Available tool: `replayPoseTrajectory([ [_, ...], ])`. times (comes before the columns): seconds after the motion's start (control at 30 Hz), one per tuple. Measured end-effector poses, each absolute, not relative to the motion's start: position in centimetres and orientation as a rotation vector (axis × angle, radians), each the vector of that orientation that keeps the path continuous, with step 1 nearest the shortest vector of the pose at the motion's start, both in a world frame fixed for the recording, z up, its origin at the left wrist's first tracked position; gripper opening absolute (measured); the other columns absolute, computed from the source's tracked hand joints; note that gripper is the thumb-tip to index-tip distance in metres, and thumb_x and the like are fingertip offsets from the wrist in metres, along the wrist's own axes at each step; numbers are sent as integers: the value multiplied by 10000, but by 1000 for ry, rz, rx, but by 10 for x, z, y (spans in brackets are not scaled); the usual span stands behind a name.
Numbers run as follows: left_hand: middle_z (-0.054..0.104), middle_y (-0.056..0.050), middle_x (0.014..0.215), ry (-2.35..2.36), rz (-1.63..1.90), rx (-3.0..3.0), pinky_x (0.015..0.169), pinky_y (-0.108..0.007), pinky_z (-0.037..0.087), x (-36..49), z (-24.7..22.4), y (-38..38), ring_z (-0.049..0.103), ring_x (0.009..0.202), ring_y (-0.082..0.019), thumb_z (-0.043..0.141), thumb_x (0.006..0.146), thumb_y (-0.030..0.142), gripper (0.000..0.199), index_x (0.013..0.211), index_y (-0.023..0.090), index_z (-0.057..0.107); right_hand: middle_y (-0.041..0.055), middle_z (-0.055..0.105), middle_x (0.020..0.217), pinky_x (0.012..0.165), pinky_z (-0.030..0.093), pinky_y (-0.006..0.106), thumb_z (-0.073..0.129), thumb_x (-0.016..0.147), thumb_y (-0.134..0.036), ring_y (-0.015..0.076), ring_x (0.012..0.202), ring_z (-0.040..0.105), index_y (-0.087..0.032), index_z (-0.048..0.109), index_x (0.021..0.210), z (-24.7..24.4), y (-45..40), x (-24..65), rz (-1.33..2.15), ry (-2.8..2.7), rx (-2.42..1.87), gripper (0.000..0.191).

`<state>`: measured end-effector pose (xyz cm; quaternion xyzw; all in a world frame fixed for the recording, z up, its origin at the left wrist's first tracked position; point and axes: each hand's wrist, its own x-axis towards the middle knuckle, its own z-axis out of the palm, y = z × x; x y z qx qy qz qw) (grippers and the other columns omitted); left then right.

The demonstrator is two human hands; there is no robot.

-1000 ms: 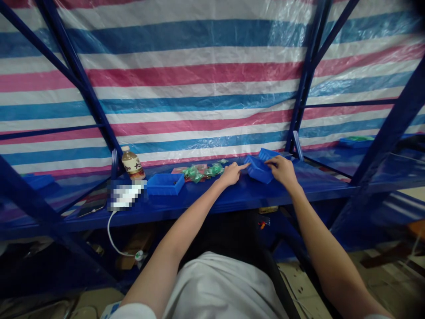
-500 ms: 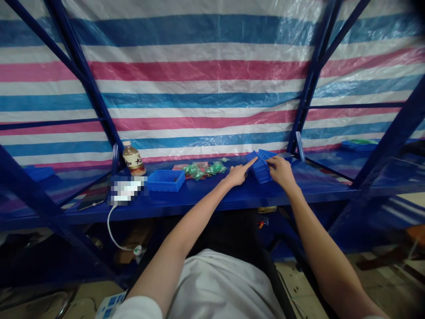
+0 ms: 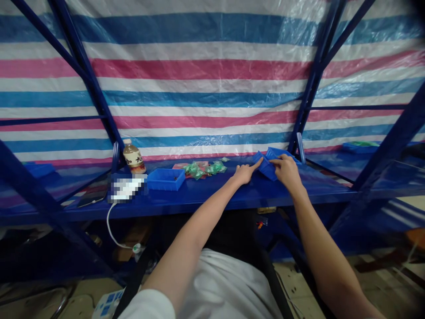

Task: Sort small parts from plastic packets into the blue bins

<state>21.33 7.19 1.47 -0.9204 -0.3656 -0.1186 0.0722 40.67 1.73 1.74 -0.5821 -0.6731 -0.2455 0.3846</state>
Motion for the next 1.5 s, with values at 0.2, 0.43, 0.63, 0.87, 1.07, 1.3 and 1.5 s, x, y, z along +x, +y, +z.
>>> replayPoseTrajectory([
  [0.2, 603, -131, 1096, -1115, -392, -2674, 860, -392, 420, 218, 11, 62, 583, 1027, -290, 398, 924, 169, 796, 1510, 328, -116, 162, 606, 1018, 867, 470, 411, 421, 819, -106, 275, 936, 539, -134, 779, 952, 9, 24, 416, -621, -1665, -1497, 384],
  [0.43, 585, -128, 1103, -1219, -259, -2621, 854, -388, 429, 198, 18, 56, 593, 1020, -287, 366, 937, 172, 700, 1515, 399, 42, 155, 541, 1032, 884, 451, 429, 437, 817, -115, 290, 988, 496, -163, 783, 862, 15, 17, 396, -685, -1737, -1464, 352],
  [0.63, 551, -149, 1171, -1221, -227, -2663, 872, -406, 440, 189, 17, 64, 574, 1078, -311, 359, 936, 192, 638, 1513, 378, 159, 156, 504, 997, 886, 419, 439, 523, 868, -321, 310, 1004, 451, -145, 766, 872, 20, 11, 373, -786, -1880, -1471, 300],
  [0.87, 565, -144, 1175, -1208, -232, -2715, 856, -395, 462, 170, 15, 72, 588, 1061, -304, 359, 936, 208, 559, 1468, 376, 322, 165, 478, 1071, 874, 407, 451, 628, 841, -345, 327, 1026, 428, -173, 745, 915, 16, 18, 379, -849, -1990, -1479, 221],
  [1.07, 597, -130, 1161, -1214, -270, -2707, 888, -372, 448, 125, 14, 75, 584, 1047, -271, 421, 893, 143, 496, 1361, 276, 516, 157, 474, 1108, 901, 413, 495, 618, 854, -327, 333, 1053, 444, -195, 745, 889, 15, 21, 379, -730, -2042, -1358, 187],
  [1.3, 611, -127, 1093, -1233, -296, -2677, 929, -402, 416, 95, 18, 64, 562, 1053, -280, 450, 875, 108, 400, 1212, 234, 623, 138, 447, 1126, 920, 433, 493, 562, 896, -356, 316, 1073, 434, -220, 726, 929, 19, 17, 347, -598, -2170, -1174, 216],
  [1.5, 583, -143, 1090, -1273, -280, -2623, 919, -411, 405, 94, 14, 59, 549, 1043, -281, 413, 881, 89, 378, 1158, 201, 644, 132, 444, 1155, 932, 430, 485, 525, 916, -368, 305, 1080, 432, -214, 706, 940, 17, 17, 342, -614, -2120, -1138, 239],
])
